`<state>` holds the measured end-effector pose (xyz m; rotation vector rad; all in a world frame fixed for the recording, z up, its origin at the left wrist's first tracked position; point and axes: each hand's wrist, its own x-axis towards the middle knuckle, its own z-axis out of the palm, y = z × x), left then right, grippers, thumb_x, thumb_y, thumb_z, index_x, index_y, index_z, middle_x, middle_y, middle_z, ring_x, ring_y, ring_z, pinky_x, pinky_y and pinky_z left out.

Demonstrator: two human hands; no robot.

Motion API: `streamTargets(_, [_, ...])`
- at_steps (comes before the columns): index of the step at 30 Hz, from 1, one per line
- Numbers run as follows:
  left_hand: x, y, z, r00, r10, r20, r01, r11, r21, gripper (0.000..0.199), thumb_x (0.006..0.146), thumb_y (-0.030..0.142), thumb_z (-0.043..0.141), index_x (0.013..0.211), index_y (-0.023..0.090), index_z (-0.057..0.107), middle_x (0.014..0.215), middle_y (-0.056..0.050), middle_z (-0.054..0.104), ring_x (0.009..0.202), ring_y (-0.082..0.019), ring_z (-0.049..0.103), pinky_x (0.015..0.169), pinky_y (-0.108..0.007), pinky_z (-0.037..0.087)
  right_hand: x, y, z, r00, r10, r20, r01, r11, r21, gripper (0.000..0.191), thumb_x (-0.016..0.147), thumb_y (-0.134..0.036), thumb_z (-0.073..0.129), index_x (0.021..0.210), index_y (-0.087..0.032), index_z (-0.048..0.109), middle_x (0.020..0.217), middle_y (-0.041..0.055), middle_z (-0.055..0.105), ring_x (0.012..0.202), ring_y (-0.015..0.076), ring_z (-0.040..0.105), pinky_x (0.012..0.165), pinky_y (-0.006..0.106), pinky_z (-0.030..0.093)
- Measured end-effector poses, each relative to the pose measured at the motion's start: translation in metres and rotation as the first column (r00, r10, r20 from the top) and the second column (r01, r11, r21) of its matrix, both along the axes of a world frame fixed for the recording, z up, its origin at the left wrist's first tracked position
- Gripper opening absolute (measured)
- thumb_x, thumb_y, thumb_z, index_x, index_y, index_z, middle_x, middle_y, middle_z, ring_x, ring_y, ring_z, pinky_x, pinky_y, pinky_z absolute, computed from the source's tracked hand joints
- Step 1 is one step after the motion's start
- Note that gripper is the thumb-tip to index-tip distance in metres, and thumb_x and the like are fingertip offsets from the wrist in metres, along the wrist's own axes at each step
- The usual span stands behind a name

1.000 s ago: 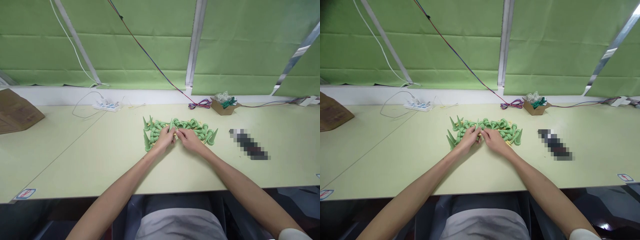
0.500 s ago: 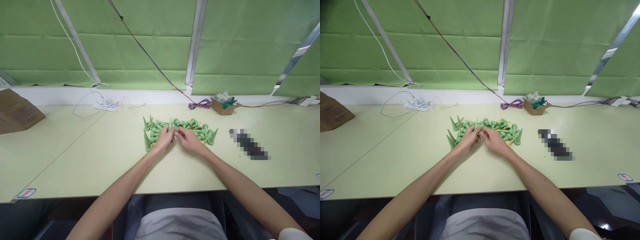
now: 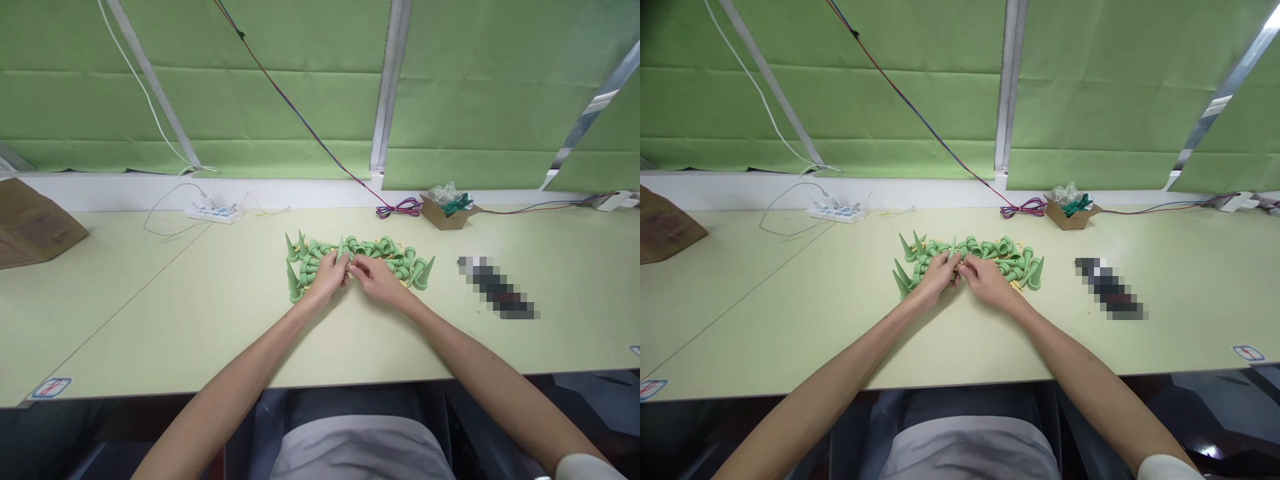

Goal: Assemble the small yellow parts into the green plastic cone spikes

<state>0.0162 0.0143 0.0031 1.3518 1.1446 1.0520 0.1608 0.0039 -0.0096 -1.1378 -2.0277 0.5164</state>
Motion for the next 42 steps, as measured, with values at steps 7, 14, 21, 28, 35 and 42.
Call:
streamTargets(7, [0.0000, 0.0004, -0.0004, 1.000, -0.009, 0.010, 0.009, 1.000, -0.004, 0.025, 0.090, 0.034, 0.050, 0.070, 0.020, 0.041, 0.052, 0.003, 0.047, 0.044, -0.010, 0.044, 0.045, -0.024, 0.034, 0.0000, -0.0003, 0.0011, 1.000, 0.007, 0.004, -0.007, 1.000, -0.002, 0.026, 0.095, -0.028, 0.044, 0.071, -0.020, 0.045, 0.062, -0.0035, 0.051, 0.056, 0.0121, 0.041, 0.057, 0.027, 0.028])
streamTargets(14, [0.0001, -0.0010, 0.0017, 0.999, -0.013, 0.033, 0.013, 1.000, 0.001, 0.026, 0.090, 0.033, 0.052, 0.069, 0.020, 0.043, 0.050, 0.003, 0.046, 0.043, -0.010, 0.044, 0.045, -0.024, 0.034, -0.0001, -0.0013, 0.0037, 1.000, 0.021, 0.021, -0.020, 1.000, -0.009, 0.029, 0.097, -0.028, 0.041, 0.072, -0.019, 0.053, 0.064, -0.0019, 0.055, 0.058, 0.0129, 0.046, 0.060, 0.026, 0.031])
streamTargets(21, [-0.0001, -0.0002, 0.0004, 0.987, -0.056, 0.148, 0.067, 0.995, -0.070, 0.026, 0.087, 0.034, 0.058, 0.069, 0.019, 0.046, 0.054, 0.003, 0.047, 0.043, -0.008, 0.044, 0.041, -0.023, 0.032, -0.0002, -0.0020, 0.0052, 0.998, 0.054, 0.016, -0.054, 0.998, -0.015, 0.036, 0.099, -0.030, 0.038, 0.071, -0.018, 0.057, 0.066, 0.0001, 0.063, 0.059, 0.0129, 0.050, 0.063, 0.026, 0.034])
streamTargets(28, [0.0010, -0.0030, 0.0052, 0.978, -0.031, 0.208, 0.060, 0.989, -0.137, 0.022, 0.088, 0.031, 0.055, 0.071, 0.018, 0.047, 0.061, 0.002, 0.050, 0.047, -0.008, 0.046, 0.041, -0.021, 0.035, -0.0018, -0.0059, 0.0064, 1.000, -0.013, -0.026, 0.013, 1.000, -0.006, 0.031, 0.099, -0.037, 0.043, 0.074, -0.020, 0.049, 0.065, -0.0022, 0.060, 0.054, 0.0119, 0.045, 0.057, 0.026, 0.030])
streamTargets(35, [0.0016, -0.0031, 0.0044, 0.978, -0.028, 0.205, 0.055, 0.991, -0.124, 0.022, 0.087, 0.031, 0.056, 0.072, 0.019, 0.047, 0.060, 0.002, 0.049, 0.047, -0.008, 0.046, 0.040, -0.021, 0.035, -0.0006, -0.0043, 0.0040, 1.000, 0.023, 0.017, -0.023, 1.000, 0.020, 0.028, 0.100, -0.031, 0.037, 0.076, -0.021, 0.048, 0.072, 0.0000, 0.062, 0.064, 0.0150, 0.053, 0.063, 0.028, 0.033])
streamTargets(42, [0.0015, -0.0030, 0.0048, 0.968, -0.068, 0.241, 0.101, 0.987, -0.126, 0.025, 0.085, 0.036, 0.060, 0.071, 0.019, 0.048, 0.058, 0.003, 0.048, 0.045, -0.008, 0.045, 0.040, -0.021, 0.034, 0.0000, -0.0039, 0.0044, 0.997, 0.078, -0.011, -0.078, 0.997, -0.020, 0.031, 0.102, -0.033, 0.034, 0.081, -0.022, 0.052, 0.080, 0.0021, 0.071, 0.070, 0.0169, 0.060, 0.073, 0.030, 0.040])
